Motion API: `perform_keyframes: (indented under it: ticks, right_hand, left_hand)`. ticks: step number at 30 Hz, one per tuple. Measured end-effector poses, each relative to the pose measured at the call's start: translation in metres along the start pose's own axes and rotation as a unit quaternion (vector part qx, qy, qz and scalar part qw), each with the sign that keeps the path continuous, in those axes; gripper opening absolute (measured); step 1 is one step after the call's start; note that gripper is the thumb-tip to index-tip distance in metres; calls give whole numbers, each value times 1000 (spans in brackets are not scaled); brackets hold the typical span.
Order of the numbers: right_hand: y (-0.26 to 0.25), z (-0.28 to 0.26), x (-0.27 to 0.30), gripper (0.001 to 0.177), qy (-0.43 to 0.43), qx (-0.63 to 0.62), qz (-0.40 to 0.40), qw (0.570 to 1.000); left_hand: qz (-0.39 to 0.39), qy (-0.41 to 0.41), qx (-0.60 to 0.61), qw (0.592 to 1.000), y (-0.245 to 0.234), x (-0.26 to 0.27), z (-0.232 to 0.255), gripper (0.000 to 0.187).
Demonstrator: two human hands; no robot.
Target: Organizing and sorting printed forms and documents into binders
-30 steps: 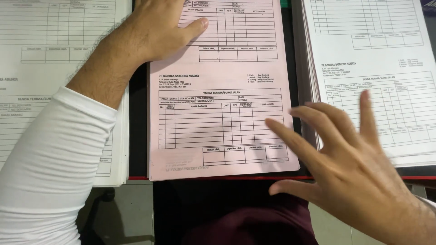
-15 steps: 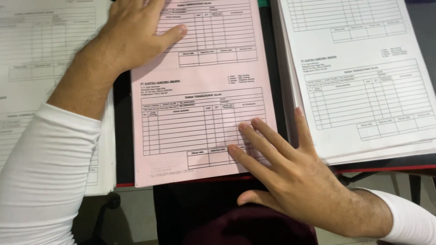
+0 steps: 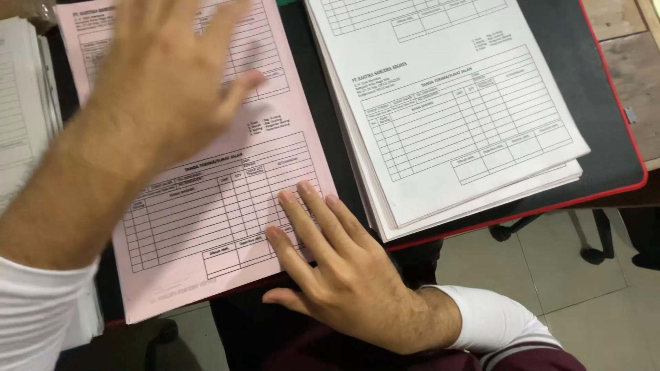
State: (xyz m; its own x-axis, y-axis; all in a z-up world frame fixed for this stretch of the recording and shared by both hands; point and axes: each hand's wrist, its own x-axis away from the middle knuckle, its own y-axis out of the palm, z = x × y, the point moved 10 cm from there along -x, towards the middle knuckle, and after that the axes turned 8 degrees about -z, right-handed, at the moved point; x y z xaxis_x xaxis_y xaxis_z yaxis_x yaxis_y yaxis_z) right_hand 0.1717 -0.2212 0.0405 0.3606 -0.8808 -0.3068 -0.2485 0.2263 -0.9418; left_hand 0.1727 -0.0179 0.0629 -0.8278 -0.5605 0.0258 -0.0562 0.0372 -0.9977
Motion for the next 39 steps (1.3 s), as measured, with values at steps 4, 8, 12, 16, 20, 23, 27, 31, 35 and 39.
perform_keyframes:
  ticks: [4,8,12,16,20,23,27,31,35,39]
  right_hand:
    - [-4,6,1,55,7,-46,31,998]
    - [11,4,11,43,8,-14,10,1000]
    - [16,5,15,44,18,-23,17,999]
    - [14,9,19,43,38,-14,43,998]
    - [11,7,17,44,32,-7,49,998]
    - [7,8,12,41,24,-35,39,998]
    - [10,8,12,44,28,-36,33,998]
    - [8,9,12,41,52,-31,28,998]
    - [8,9,12,40,30,-78,42,996]
    - [12,10,10,41,45,-72,18,996]
  left_hand:
    - [-18,190,133,972,4,-8,119,75]
    - [-5,245,119,962,18,0,171,86]
    - [1,235,95,967,21,-2,177,81]
    - [-27,231,125,965,27,-8,171,65]
    - [-22,232,125,965,30,-9,174,60]
    - [52,260,66,962,16,-6,176,61]
    - [269,317,-34,909,-32,23,183,27]
    - [308,333,41,890,-55,39,178,39]
    - [123,300,36,945,-31,18,174,46]
    - [-125,297,123,939,5,20,169,20]
